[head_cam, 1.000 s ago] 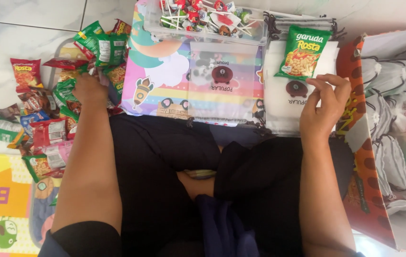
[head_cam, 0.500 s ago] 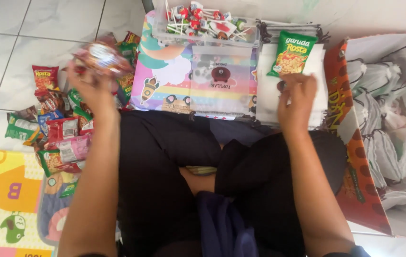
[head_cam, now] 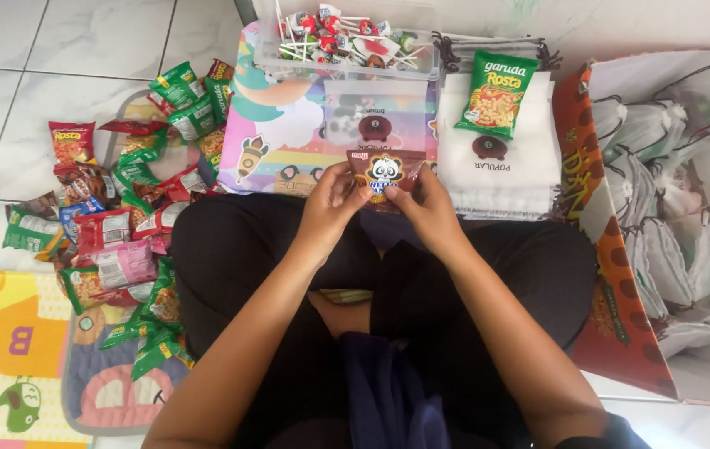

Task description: The person sits on the floor and packs small snack packets into clear drawstring bags. They pick up snacks from a pile, place them into a bag, and then tie the drawstring to close it. The process is repeated with different snack items.

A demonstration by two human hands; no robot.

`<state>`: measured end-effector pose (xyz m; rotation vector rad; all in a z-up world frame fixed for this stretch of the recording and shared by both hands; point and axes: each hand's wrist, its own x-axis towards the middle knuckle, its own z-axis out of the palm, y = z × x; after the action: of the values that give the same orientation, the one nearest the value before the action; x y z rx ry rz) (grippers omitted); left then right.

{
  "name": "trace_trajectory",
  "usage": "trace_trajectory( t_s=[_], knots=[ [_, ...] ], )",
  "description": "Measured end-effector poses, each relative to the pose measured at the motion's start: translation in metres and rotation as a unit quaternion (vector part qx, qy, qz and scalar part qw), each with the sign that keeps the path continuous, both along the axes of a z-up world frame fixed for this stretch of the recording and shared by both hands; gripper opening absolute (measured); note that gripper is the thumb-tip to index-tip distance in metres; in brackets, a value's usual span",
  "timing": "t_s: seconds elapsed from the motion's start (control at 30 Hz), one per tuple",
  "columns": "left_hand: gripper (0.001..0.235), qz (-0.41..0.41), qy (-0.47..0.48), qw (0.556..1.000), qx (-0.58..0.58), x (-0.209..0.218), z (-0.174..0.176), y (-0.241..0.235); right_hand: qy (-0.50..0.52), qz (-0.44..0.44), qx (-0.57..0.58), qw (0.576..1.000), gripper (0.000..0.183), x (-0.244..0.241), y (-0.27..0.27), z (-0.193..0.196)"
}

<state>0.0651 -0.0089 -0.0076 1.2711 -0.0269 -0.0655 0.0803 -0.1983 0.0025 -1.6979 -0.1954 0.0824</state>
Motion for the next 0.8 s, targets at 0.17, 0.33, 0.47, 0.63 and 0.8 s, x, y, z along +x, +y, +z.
trace_trajectory(
  t_s=[0.17, 0.33, 0.47, 0.63, 0.8],
  knots=[
    [0.044, 0.027, -0.024, 0.996, 0.082, 0.004, 0.008, 0.001, 0.020, 0.015, 0.035, 0.999, 0.037, 0.004, -0.001, -0.005],
    [0.029, 0.062, -0.032, 0.991, 0.111, 0.005, 0.006, 0.001, 0.034, 0.024, 0.049, 0.998, 0.029, 0.005, 0.003, -0.002],
    [0.041, 0.041, -0.026, 0.995, 0.087, 0.000, 0.014, -0.005, 0.028, 0.022, 0.033, 0.999, 0.024, 0.000, 0.004, 0.007],
    [0.045, 0.045, -0.041, 0.987, 0.151, 0.001, 0.016, -0.007, 0.041, 0.055, 0.052, 0.996, 0.031, -0.011, 0.012, 0.020],
    [0.039, 0.052, -0.036, 0.988, 0.138, 0.003, 0.000, -0.004, 0.058, 0.045, 0.039, 0.996, 0.028, -0.008, 0.012, 0.022]
  ],
)
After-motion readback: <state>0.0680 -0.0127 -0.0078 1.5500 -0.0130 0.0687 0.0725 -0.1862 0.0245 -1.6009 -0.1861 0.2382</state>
